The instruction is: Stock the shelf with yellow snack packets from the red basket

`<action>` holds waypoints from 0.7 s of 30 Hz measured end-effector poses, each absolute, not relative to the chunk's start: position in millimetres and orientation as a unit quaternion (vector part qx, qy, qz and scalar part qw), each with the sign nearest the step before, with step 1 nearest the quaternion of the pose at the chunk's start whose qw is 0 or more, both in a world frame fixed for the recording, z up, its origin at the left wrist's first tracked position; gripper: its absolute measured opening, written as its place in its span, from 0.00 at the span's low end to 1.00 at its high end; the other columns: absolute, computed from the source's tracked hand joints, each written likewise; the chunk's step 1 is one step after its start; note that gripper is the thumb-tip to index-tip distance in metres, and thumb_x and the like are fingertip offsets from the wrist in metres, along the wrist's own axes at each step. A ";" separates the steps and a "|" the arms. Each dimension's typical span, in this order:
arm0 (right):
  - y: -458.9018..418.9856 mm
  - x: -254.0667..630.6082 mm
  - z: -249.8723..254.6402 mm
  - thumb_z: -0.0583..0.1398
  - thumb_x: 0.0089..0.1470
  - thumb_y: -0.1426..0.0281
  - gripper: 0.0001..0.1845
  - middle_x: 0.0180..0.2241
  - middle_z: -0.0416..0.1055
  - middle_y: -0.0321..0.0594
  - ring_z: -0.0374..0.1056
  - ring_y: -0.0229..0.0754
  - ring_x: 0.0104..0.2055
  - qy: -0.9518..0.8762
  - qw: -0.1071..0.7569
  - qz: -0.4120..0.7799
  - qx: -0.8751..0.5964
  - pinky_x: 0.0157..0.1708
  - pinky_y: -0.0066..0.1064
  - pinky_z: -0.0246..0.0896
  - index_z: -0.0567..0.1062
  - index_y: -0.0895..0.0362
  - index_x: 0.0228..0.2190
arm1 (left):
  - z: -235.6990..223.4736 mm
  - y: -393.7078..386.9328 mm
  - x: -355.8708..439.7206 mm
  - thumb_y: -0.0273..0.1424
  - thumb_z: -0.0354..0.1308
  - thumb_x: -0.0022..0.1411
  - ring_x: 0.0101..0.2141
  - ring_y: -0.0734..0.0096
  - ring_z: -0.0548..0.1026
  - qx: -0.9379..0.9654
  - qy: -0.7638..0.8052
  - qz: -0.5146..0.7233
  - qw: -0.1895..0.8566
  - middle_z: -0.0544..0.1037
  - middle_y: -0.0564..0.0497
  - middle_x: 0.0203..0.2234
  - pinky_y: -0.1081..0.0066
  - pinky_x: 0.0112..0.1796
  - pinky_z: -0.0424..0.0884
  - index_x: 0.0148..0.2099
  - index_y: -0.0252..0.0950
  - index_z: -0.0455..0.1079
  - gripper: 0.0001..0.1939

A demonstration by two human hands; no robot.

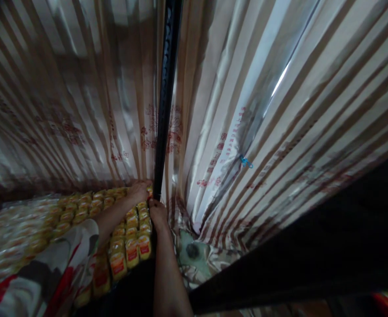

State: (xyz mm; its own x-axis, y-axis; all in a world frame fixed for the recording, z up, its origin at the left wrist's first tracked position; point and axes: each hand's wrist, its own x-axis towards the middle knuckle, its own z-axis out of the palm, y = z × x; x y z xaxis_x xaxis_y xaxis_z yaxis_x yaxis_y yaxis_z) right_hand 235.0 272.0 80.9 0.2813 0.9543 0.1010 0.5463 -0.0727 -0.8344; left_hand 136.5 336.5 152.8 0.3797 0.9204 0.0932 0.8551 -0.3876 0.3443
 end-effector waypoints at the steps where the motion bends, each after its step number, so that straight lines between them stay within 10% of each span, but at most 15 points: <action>1: 271.6 234.5 81.9 0.49 0.57 0.61 0.20 0.32 0.77 0.39 0.72 0.41 0.36 -0.533 0.409 0.273 -0.689 0.35 0.29 0.65 0.78 0.53 0.34 | 152.4 337.0 136.6 0.22 0.53 0.49 0.43 0.63 0.71 0.823 0.537 0.135 0.125 0.76 0.44 0.40 0.69 0.46 0.63 0.44 0.38 0.71 0.19; 12: 271.6 230.9 81.0 0.47 0.57 0.57 0.23 0.31 0.77 0.39 0.72 0.41 0.36 -0.478 0.429 0.378 -0.667 0.33 0.29 0.64 0.78 0.56 0.34 | 152.9 336.2 137.1 0.20 0.50 0.52 0.43 0.66 0.72 0.814 0.544 0.134 0.154 0.77 0.47 0.40 0.70 0.46 0.64 0.42 0.39 0.73 0.18; 21: 265.0 236.0 80.9 0.46 0.58 0.62 0.22 0.22 0.75 0.39 0.71 0.43 0.28 -0.525 0.449 0.233 -0.684 0.29 0.32 0.64 0.78 0.53 0.34 | 159.5 319.8 135.7 0.23 0.51 0.53 0.51 0.61 0.66 0.804 0.545 0.196 0.131 0.72 0.44 0.49 0.64 0.52 0.59 0.54 0.38 0.65 0.25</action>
